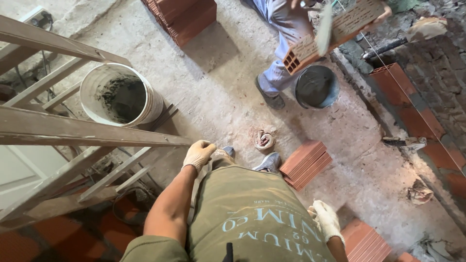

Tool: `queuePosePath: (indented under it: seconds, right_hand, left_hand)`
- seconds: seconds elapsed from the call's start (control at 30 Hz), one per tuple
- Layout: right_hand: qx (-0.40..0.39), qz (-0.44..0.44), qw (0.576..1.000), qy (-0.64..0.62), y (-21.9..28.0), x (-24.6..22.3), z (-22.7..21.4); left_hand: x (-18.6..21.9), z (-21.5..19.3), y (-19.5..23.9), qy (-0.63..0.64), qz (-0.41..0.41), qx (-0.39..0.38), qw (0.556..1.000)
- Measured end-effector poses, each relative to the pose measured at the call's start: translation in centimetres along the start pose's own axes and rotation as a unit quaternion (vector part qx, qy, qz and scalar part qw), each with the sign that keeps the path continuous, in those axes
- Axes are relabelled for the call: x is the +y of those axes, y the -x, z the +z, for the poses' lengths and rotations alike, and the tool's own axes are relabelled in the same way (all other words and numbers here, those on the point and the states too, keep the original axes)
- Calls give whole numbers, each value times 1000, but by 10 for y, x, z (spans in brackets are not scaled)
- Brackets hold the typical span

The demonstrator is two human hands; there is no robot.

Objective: The person observes another worker laying bricks on a wall. The worker scoops mortar from a bucket using a trowel, applies it to the wall, and places bricks. The recorder remains standing and stationary while watching the process.

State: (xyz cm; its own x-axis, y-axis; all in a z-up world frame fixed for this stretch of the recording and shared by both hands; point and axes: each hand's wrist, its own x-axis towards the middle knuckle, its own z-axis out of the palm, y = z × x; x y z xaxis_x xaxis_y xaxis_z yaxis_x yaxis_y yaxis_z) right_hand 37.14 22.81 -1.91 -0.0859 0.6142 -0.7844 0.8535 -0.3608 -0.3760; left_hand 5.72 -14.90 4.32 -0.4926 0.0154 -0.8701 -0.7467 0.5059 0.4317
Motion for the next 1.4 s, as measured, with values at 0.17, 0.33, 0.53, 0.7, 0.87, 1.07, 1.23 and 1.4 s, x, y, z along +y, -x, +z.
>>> queuePosePath:
  seconds: [0.17,0.33,0.53,0.7,0.87,1.07,1.23,1.4]
  right_hand:
    - [11,7,1000,17,14,-10,2]
    - [16,5,1000,24,15,-10,1]
    - [18,14,999,25,22,-13,2]
    - [13,3,1000,-13,11,-3,1]
    - [16,16,1000,-7,27,-15,4]
    - [13,25,1000,-4,29,-16,4]
    - [8,21,1000,-8,17,-7,2]
    - [12,22,1000,0,22,-10,2]
  left_hand:
    - [-3,3,-6,15,8,-2,1000]
    - [-8,6,-13,14,14,1,1000]
    - [-7,5,-12,20,16,3,1000]
    - [-4,3,-7,7,6,4,1000]
    - [-3,3,-8,-2,9,3,1000]
    - [-6,5,-14,1,16,-1,1000]
    - [-2,4,-8,5,12,0,1000]
    - [-4,7,-10,14,10,2,1000]
